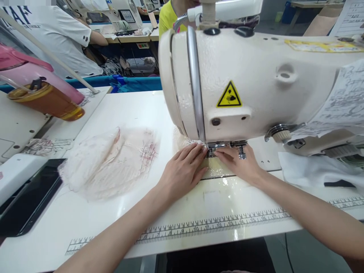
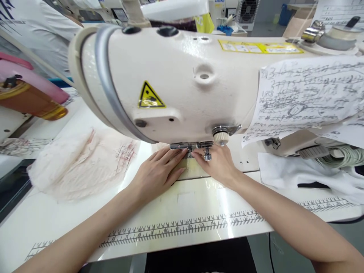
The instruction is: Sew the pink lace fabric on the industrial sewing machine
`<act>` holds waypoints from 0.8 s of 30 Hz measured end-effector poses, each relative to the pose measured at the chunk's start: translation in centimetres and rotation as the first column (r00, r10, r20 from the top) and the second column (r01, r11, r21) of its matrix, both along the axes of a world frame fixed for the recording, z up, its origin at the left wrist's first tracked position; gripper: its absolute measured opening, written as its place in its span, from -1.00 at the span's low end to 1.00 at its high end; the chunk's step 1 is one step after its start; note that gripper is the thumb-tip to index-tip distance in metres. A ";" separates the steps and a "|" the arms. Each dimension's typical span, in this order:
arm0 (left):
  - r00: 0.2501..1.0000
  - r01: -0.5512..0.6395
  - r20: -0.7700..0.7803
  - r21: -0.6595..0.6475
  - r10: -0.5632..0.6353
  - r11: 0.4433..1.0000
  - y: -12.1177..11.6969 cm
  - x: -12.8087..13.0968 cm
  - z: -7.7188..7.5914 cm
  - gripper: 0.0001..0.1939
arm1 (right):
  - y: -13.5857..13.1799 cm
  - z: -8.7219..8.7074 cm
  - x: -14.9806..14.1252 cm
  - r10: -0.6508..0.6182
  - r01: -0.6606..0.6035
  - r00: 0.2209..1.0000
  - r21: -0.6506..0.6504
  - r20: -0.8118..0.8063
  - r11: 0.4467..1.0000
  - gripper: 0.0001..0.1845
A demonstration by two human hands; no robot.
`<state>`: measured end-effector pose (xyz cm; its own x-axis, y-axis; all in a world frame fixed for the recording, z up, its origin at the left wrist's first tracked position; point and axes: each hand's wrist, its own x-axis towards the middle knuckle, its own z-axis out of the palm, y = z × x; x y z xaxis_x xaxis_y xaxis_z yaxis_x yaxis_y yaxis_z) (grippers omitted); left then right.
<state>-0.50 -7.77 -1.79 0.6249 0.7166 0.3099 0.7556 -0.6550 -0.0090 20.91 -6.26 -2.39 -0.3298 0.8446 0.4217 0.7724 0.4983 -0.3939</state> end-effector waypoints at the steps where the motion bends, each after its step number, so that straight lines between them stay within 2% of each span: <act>1: 1.000 -0.008 -0.009 -0.007 0.008 1.000 0.0 0.0 0.0 -0.49 | 0.1 0.0 0.0 -0.027 0.026 0.999 -0.016 -0.038 1.000 -0.74; 3: 1.000 -0.022 -0.021 -0.009 0.022 1.000 0.0 0.1 0.1 -0.48 | 0.3 0.0 0.0 -0.051 0.049 0.996 -0.022 -0.072 0.999 -0.73; 8: 0.997 -0.056 -0.054 0.049 0.059 0.997 -0.8 0.6 0.3 -0.48 | 0.2 -0.1 0.2 -0.005 0.006 0.997 0.020 -0.076 1.000 -0.70; 10: 0.995 -0.064 -0.071 0.108 0.072 0.992 -1.1 0.5 0.9 -0.51 | 0.0 -0.1 0.4 0.008 -0.006 0.997 0.024 -0.079 1.000 -0.67; 12: 0.987 -0.123 -0.077 0.176 0.139 0.977 -1.1 -0.5 1.9 -0.57 | -0.1 -0.2 0.6 0.018 -0.017 0.998 0.015 -0.057 1.000 -0.65; 15: 0.930 -0.341 -0.046 0.269 0.366 0.901 -0.9 -3.9 3.9 -0.61 | -0.2 -0.3 0.7 0.027 -0.027 0.999 0.008 -0.021 1.000 -0.65; 18: 0.796 -0.590 0.063 0.299 0.602 0.750 -1.0 -8.2 5.3 -0.62 | -0.3 -0.2 0.7 0.051 -0.051 0.999 0.004 0.005 0.999 -0.64; 20: 0.731 -0.676 0.138 0.283 0.668 0.681 -1.4 -10.3 5.3 -0.68 | -0.4 0.0 0.7 0.066 -0.067 0.998 0.026 0.008 0.997 -0.63; 24: 0.739 -0.672 0.245 0.220 0.627 0.707 -2.1 -11.9 4.4 -0.88 | -0.4 0.4 0.5 0.095 -0.096 0.995 0.061 0.016 0.993 -0.63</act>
